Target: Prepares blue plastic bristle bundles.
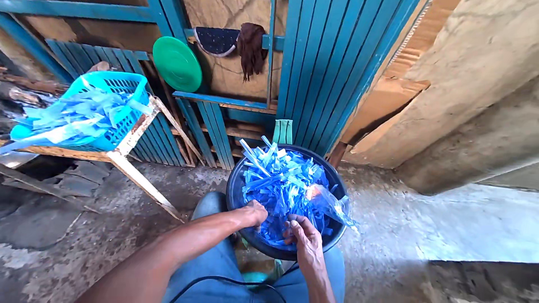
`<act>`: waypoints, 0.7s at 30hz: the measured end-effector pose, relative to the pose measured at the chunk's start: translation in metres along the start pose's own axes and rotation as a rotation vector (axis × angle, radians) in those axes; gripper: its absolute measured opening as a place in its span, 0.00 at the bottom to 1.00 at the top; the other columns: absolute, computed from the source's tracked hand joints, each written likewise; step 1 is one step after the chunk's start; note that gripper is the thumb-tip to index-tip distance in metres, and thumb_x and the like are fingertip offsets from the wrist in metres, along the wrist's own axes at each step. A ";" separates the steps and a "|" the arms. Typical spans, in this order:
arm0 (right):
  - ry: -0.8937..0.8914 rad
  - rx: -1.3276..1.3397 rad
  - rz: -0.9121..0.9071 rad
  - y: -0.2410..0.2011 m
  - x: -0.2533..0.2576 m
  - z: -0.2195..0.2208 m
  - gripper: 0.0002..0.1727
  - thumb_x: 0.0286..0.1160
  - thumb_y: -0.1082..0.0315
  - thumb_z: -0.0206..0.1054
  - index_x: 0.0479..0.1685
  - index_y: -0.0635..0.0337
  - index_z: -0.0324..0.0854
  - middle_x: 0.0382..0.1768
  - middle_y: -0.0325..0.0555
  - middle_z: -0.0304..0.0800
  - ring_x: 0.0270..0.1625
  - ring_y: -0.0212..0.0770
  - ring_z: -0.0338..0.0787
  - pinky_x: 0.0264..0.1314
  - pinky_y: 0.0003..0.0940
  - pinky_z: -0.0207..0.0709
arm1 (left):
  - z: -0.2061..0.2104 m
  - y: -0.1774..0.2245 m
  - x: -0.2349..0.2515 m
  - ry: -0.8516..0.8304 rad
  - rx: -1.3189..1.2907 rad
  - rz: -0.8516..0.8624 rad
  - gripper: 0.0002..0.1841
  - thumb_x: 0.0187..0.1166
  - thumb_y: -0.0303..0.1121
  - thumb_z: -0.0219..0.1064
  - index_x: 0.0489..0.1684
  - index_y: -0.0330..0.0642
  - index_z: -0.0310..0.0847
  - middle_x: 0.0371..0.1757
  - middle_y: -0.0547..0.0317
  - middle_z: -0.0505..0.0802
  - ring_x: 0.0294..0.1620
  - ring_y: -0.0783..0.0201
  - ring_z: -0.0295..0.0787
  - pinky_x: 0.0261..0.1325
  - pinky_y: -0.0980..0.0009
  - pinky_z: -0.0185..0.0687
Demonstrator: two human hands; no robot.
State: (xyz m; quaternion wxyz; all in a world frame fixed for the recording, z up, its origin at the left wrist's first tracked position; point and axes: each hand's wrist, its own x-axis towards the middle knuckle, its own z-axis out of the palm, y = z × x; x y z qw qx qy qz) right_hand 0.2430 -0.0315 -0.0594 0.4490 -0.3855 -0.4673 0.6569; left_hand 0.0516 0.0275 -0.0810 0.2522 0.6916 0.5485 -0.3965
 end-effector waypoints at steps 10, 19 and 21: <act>-0.012 0.021 -0.018 0.002 -0.002 -0.001 0.15 0.85 0.70 0.57 0.58 0.71 0.83 0.44 0.54 0.93 0.33 0.42 0.93 0.32 0.34 0.89 | 0.006 0.000 0.004 0.027 -0.002 0.033 0.14 0.77 0.31 0.69 0.54 0.31 0.85 0.61 0.36 0.90 0.66 0.36 0.84 0.66 0.34 0.75; -0.029 0.034 -0.018 0.001 0.003 -0.002 0.14 0.86 0.70 0.56 0.57 0.71 0.82 0.43 0.54 0.93 0.33 0.41 0.93 0.33 0.34 0.89 | -0.036 -0.055 -0.061 0.248 -0.214 0.263 0.17 0.82 0.46 0.64 0.46 0.40 0.89 0.46 0.41 0.93 0.55 0.38 0.89 0.56 0.30 0.76; -0.030 0.022 -0.017 0.000 0.003 0.000 0.15 0.85 0.70 0.57 0.57 0.71 0.83 0.44 0.54 0.93 0.33 0.41 0.93 0.33 0.33 0.89 | -0.037 -0.067 -0.073 0.300 -0.318 0.354 0.16 0.82 0.43 0.64 0.43 0.39 0.89 0.41 0.42 0.93 0.49 0.41 0.89 0.54 0.34 0.78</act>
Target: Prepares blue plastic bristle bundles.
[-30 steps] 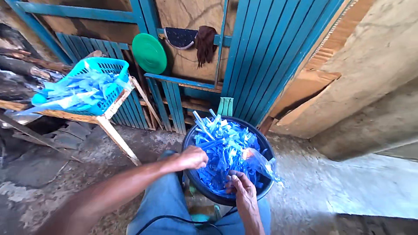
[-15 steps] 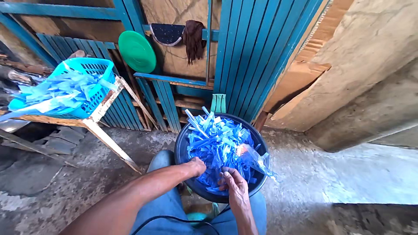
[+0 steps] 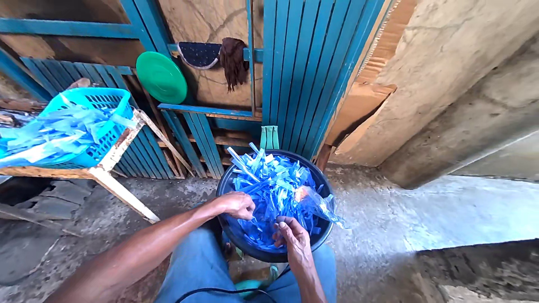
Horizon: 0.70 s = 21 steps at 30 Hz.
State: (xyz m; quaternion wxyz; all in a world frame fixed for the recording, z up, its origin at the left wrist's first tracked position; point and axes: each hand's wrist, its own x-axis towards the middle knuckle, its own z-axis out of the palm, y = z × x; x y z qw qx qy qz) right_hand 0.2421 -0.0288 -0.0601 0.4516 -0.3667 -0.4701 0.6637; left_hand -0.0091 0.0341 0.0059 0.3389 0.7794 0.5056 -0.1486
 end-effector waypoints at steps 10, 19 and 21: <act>-0.195 -0.218 -0.122 0.000 0.004 0.002 0.33 0.74 0.61 0.68 0.80 0.67 0.72 0.75 0.56 0.80 0.75 0.46 0.83 0.73 0.42 0.82 | -0.006 0.007 -0.026 0.006 -0.731 0.220 0.10 0.80 0.35 0.62 0.34 0.40 0.86 0.31 0.63 0.92 0.32 0.70 0.90 0.41 0.68 0.87; -0.117 -0.283 -0.210 -0.009 -0.004 -0.015 0.14 0.87 0.70 0.57 0.54 0.69 0.86 0.29 0.40 0.90 0.29 0.30 0.87 0.37 0.26 0.85 | 0.011 -0.023 -0.016 0.279 -0.873 0.170 0.08 0.81 0.34 0.62 0.35 0.44 0.85 0.30 0.66 0.92 0.31 0.72 0.90 0.38 0.71 0.88; -0.006 -0.305 -0.187 -0.011 -0.005 -0.017 0.11 0.84 0.70 0.61 0.49 0.67 0.87 0.25 0.39 0.87 0.24 0.28 0.84 0.29 0.24 0.81 | 0.024 -0.018 -0.013 0.372 -0.647 -0.038 0.12 0.82 0.35 0.66 0.54 0.37 0.86 0.44 0.52 0.92 0.41 0.62 0.88 0.48 0.60 0.84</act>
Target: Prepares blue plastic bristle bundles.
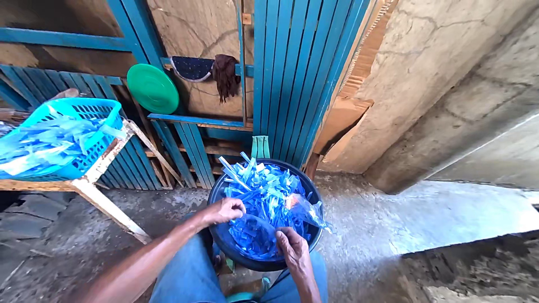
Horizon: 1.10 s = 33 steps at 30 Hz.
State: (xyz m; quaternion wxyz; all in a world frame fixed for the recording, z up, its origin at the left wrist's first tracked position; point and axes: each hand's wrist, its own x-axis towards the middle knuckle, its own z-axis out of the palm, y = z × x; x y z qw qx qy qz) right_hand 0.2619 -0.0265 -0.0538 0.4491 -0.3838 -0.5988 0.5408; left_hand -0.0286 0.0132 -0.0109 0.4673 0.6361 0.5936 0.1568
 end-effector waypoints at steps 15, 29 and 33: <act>-0.047 -0.598 -0.009 -0.008 -0.028 0.023 0.11 0.78 0.60 0.68 0.43 0.57 0.92 0.34 0.44 0.94 0.36 0.43 0.94 0.42 0.49 0.87 | 0.093 0.051 -0.006 -0.062 -0.732 -0.192 0.10 0.89 0.40 0.61 0.48 0.45 0.85 0.26 0.66 0.87 0.12 0.76 0.70 0.15 0.81 0.65; -0.046 0.620 -0.019 -0.007 -0.031 0.012 0.15 0.73 0.54 0.75 0.35 0.57 0.84 0.56 0.52 0.90 0.34 0.35 0.90 0.31 0.29 0.85 | 0.062 0.048 -0.025 -0.118 -0.472 -0.041 0.09 0.84 0.38 0.69 0.48 0.43 0.88 0.29 0.68 0.87 0.21 0.76 0.78 0.24 0.79 0.76; -0.099 0.911 -0.078 -0.014 -0.021 0.023 0.14 0.77 0.52 0.73 0.41 0.54 0.85 0.43 0.53 0.92 0.35 0.40 0.92 0.32 0.31 0.85 | 0.067 0.050 -0.028 -0.109 -0.110 0.092 0.15 0.87 0.42 0.63 0.40 0.39 0.87 0.27 0.63 0.84 0.21 0.72 0.74 0.27 0.73 0.72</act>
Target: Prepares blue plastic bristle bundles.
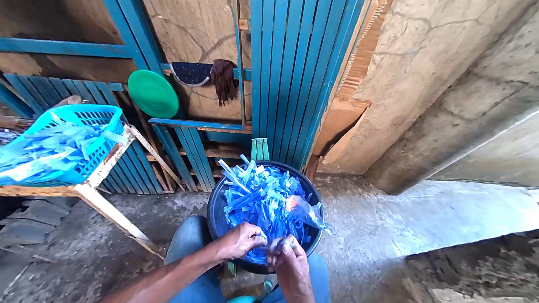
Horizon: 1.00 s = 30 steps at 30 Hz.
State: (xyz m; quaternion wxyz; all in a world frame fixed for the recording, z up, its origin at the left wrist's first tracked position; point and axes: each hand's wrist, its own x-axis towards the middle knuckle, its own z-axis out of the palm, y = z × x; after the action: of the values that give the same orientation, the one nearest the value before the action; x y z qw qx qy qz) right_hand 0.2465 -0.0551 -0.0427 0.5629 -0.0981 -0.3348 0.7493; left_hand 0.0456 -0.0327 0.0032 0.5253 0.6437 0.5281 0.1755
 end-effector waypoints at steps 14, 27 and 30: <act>0.204 -0.146 -0.043 0.002 0.005 -0.003 0.12 0.73 0.67 0.76 0.50 0.63 0.90 0.36 0.53 0.94 0.32 0.37 0.92 0.36 0.30 0.88 | -0.004 0.005 -0.013 0.135 0.415 0.224 0.17 0.88 0.42 0.60 0.47 0.35 0.87 0.45 0.45 0.91 0.48 0.53 0.90 0.57 0.54 0.84; -0.100 -0.831 -0.070 0.007 0.020 -0.006 0.11 0.89 0.68 0.56 0.50 0.68 0.79 0.33 0.39 0.86 0.32 0.26 0.87 0.38 0.25 0.86 | -0.009 0.019 -0.023 0.074 0.437 0.292 0.23 0.88 0.47 0.60 0.33 0.34 0.84 0.34 0.48 0.87 0.36 0.55 0.85 0.43 0.57 0.80; 0.010 -0.815 -0.014 0.012 0.016 -0.001 0.11 0.88 0.67 0.56 0.48 0.66 0.79 0.25 0.37 0.81 0.22 0.26 0.79 0.27 0.23 0.78 | -0.001 0.018 -0.026 0.252 0.578 0.327 0.20 0.85 0.48 0.64 0.37 0.38 0.87 0.35 0.49 0.90 0.37 0.54 0.90 0.41 0.56 0.84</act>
State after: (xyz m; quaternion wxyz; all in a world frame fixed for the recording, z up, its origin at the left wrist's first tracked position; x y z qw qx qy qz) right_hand 0.2322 -0.0416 -0.0466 0.4849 -0.3144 -0.6022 0.5509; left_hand 0.0438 -0.0523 0.0275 0.2169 0.8151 0.5066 0.1786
